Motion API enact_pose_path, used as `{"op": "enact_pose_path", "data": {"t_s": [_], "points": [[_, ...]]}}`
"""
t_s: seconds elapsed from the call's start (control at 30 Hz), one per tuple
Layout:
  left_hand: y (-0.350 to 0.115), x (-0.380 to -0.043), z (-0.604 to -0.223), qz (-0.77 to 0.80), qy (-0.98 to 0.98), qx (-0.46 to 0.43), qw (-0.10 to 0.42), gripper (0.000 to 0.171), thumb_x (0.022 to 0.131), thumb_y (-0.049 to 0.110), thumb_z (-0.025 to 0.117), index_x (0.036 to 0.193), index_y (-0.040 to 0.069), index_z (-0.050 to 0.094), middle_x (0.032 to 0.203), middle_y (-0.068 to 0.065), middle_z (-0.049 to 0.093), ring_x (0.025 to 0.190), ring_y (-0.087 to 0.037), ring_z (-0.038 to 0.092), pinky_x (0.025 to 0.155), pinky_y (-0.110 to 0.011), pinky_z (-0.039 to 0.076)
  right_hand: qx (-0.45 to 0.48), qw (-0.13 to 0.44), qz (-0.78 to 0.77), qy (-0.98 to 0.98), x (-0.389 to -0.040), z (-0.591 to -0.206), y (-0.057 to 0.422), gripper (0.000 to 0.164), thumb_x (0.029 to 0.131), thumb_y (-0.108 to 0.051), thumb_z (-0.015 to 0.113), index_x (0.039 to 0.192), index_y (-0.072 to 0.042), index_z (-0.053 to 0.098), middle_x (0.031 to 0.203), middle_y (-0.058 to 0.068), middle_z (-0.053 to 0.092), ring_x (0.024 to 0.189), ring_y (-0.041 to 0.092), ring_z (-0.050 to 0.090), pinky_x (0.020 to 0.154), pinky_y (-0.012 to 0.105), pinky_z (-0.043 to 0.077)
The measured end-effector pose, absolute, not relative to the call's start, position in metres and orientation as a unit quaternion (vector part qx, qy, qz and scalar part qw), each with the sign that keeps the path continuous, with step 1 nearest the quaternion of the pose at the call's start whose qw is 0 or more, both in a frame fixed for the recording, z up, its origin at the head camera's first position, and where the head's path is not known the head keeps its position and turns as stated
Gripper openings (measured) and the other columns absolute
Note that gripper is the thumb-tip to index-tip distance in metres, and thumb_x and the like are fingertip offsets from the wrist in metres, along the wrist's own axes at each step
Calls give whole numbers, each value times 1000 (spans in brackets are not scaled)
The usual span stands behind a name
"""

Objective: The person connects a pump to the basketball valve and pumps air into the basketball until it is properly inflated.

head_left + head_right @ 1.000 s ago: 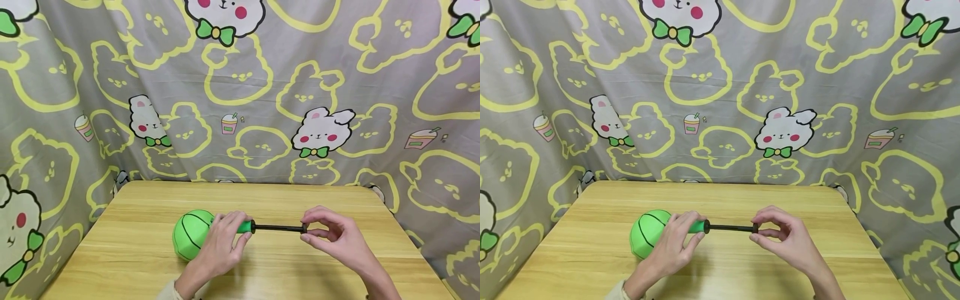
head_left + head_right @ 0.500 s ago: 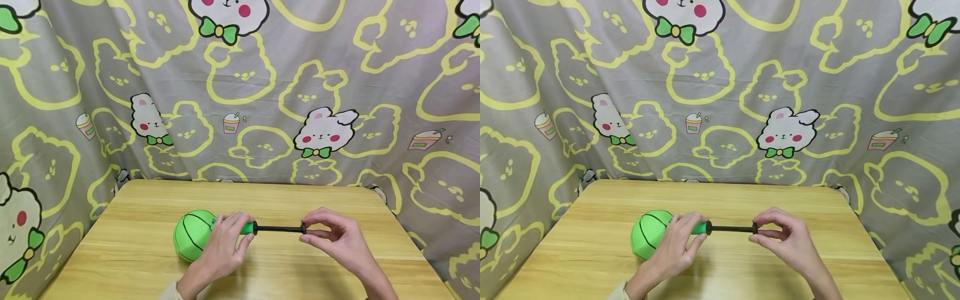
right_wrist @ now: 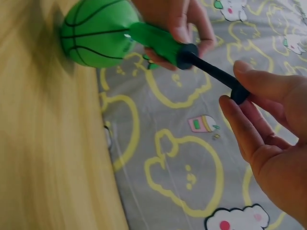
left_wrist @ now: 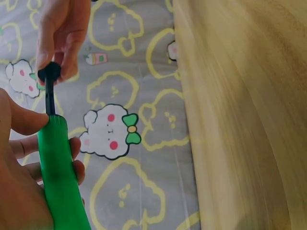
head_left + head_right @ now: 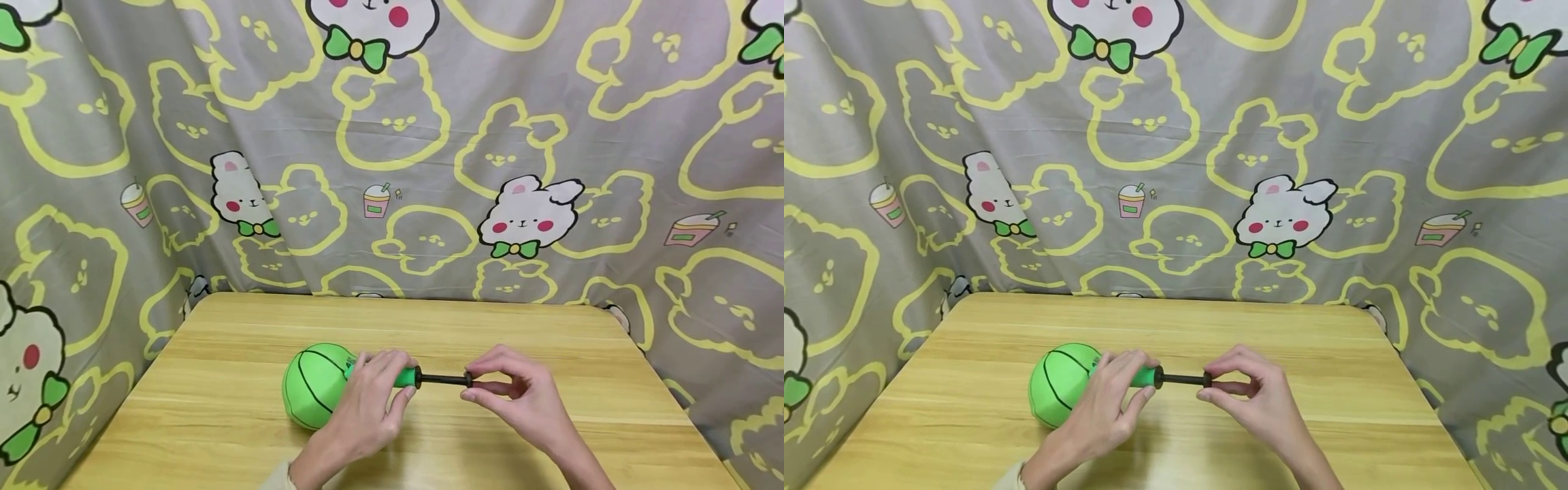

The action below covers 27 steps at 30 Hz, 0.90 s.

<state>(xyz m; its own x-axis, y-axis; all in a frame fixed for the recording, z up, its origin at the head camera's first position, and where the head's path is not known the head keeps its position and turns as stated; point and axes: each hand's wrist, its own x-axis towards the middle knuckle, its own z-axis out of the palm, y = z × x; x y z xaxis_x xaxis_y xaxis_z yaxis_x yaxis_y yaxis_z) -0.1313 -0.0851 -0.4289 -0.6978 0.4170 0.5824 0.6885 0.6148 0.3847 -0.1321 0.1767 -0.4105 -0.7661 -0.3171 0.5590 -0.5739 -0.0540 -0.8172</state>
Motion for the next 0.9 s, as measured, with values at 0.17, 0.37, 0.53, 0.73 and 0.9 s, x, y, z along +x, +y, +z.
{"op": "enact_pose_path", "data": {"t_s": [0.17,0.37,0.53,0.73,0.9], "points": [[-83,-130,-430,-295,-871,-320,226,25,91,18,69,116,18,63,110,7,67,104,-8,62,87,-37,41,323,98,657,-674,-132,-417,166,32,76,16,81,106,6,73,102,18,66,98,20,69,75,44,59],[-81,-128,-432,-290,-872,-324,224,25,91,19,70,115,18,63,111,6,68,103,-9,63,87,-36,41,324,97,666,-665,-132,-425,156,30,77,15,80,104,7,73,100,21,65,97,19,69,76,43,59],[-78,-127,-434,-295,-870,-327,221,25,90,18,70,114,19,63,108,7,67,99,-7,62,85,-34,39,310,96,672,-666,-132,-431,147,28,77,13,82,103,8,73,99,19,66,96,19,69,77,42,59],[-76,-126,-434,-290,-875,-321,218,26,91,19,69,116,19,63,111,7,67,103,-8,63,86,-35,40,300,86,674,-669,-133,-432,146,26,78,12,81,102,7,73,100,21,66,98,20,69,78,43,58],[-76,-128,-433,-290,-877,-321,208,25,93,22,69,117,20,63,112,8,67,106,-8,63,89,-37,41,314,86,664,-673,-132,-427,150,28,80,12,80,105,5,73,102,23,65,100,19,68,79,43,58]]}}
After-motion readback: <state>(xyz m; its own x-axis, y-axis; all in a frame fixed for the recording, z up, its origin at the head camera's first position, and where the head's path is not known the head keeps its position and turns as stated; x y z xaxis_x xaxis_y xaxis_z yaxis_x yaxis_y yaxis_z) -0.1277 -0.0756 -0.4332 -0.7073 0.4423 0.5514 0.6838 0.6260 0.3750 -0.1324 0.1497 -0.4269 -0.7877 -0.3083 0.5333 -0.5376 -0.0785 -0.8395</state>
